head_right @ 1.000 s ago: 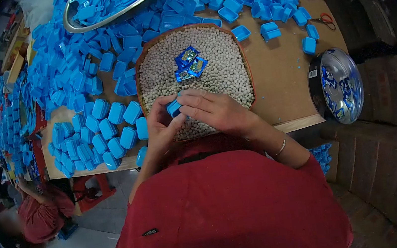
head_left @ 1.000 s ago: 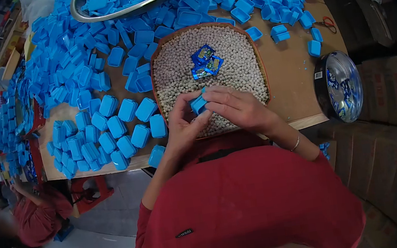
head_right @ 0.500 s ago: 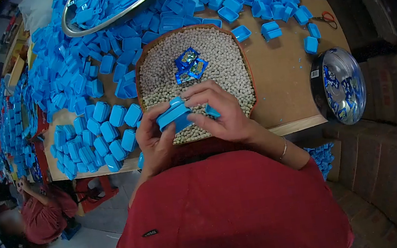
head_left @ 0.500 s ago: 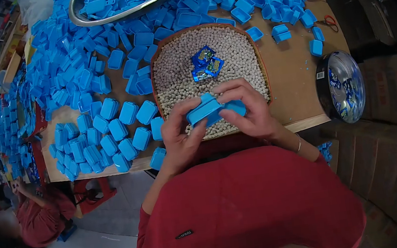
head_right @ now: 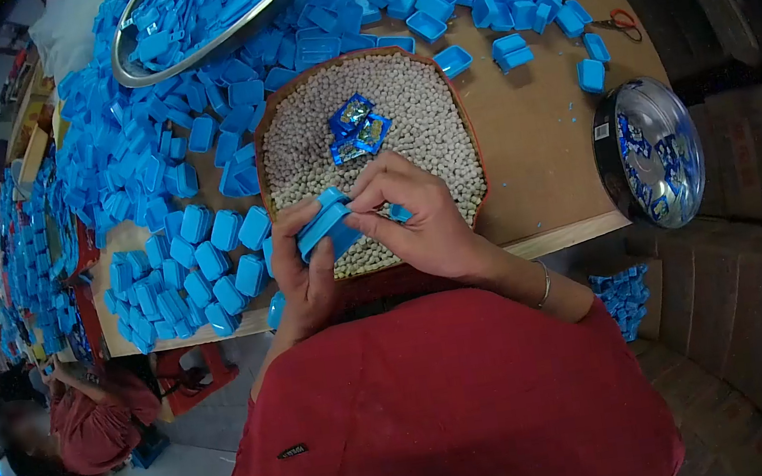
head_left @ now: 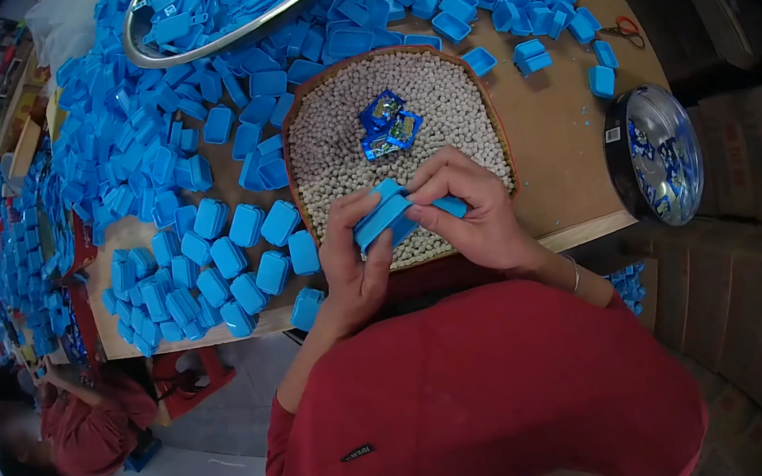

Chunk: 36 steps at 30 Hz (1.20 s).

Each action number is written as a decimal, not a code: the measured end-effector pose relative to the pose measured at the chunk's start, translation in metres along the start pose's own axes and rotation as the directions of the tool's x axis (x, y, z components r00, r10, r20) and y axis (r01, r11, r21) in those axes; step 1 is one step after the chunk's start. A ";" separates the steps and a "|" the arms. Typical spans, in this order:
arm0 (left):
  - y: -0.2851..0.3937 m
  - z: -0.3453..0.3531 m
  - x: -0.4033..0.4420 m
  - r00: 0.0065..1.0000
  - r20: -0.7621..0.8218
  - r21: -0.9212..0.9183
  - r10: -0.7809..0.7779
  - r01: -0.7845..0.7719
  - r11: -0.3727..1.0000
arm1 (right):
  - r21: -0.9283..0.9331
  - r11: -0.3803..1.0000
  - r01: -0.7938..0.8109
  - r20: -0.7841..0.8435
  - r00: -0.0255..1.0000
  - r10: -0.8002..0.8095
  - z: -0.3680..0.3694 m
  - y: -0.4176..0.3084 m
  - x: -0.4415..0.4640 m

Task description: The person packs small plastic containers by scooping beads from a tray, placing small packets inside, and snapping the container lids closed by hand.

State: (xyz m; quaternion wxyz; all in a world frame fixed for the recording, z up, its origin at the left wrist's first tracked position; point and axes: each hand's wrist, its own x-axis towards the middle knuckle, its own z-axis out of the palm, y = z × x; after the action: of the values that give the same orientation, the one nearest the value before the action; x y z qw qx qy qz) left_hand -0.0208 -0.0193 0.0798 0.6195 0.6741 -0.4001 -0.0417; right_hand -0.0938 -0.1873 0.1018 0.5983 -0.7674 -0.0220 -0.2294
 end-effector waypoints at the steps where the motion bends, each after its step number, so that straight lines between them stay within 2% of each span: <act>1: -0.003 0.002 -0.001 1.000 -0.019 -0.016 -0.003 0.003 1.000 | -0.004 1.000 -0.009 0.001 1.000 0.009 0.001 -0.001 0.000; 7: -0.005 0.008 -0.003 0.991 -0.091 -0.116 -0.101 0.090 0.989 | -0.054 0.998 0.036 -0.044 0.998 -0.039 0.007 0.006 -0.002; 9: -0.008 0.009 -0.002 0.985 -0.111 -0.152 -0.134 0.116 0.982 | -0.024 1.000 -0.019 -0.011 1.000 0.018 0.005 0.007 -0.001; 10: -0.006 0.008 -0.001 0.976 -0.092 -0.174 -0.196 0.178 0.969 | -0.009 0.999 -0.049 0.007 0.999 0.049 0.004 0.007 -0.002; 13: 0.003 0.005 0.004 0.927 -0.058 -0.264 -0.371 0.344 0.901 | -0.246 0.957 0.155 -0.062 0.983 -0.175 0.011 0.009 0.003; 15: 0.007 0.006 0.006 0.884 -0.066 -0.363 -0.463 0.411 0.836 | -0.289 0.913 0.288 0.063 0.957 -0.282 0.007 0.006 0.009; 19: 0.010 0.002 0.007 0.885 -0.054 -0.320 -0.462 0.423 0.848 | -0.257 0.895 0.364 0.166 0.929 -0.330 0.000 0.015 0.006; 25: 0.006 0.004 0.007 0.908 -0.065 -0.252 -0.413 0.386 0.888 | -0.135 0.967 0.218 0.112 0.973 -0.204 0.001 0.016 0.002; 28: 0.007 -0.001 0.009 0.900 -0.010 -0.232 -0.435 0.421 0.877 | -0.131 0.952 0.276 0.104 0.959 -0.263 0.003 0.020 0.003; 30: 0.007 -0.006 0.010 0.890 0.049 -0.238 -0.453 0.451 0.860 | -0.173 0.933 0.315 0.113 0.948 -0.299 0.004 0.023 0.004; 34: 0.008 -0.006 0.011 0.893 0.045 -0.255 -0.448 0.444 0.859 | -0.354 0.843 0.406 0.199 0.913 -0.356 0.007 0.014 0.006; 36: 0.011 -0.006 0.013 0.891 0.028 -0.231 -0.454 0.447 0.864 | -0.381 0.822 0.424 0.209 0.905 -0.371 0.009 0.013 0.006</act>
State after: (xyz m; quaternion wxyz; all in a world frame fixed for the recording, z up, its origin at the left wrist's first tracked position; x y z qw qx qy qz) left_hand -0.0138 -0.0211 0.0971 0.6720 0.6726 -0.2157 -0.2224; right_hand -0.0820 -0.1836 0.0908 0.3565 -0.8685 -0.1699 -0.2998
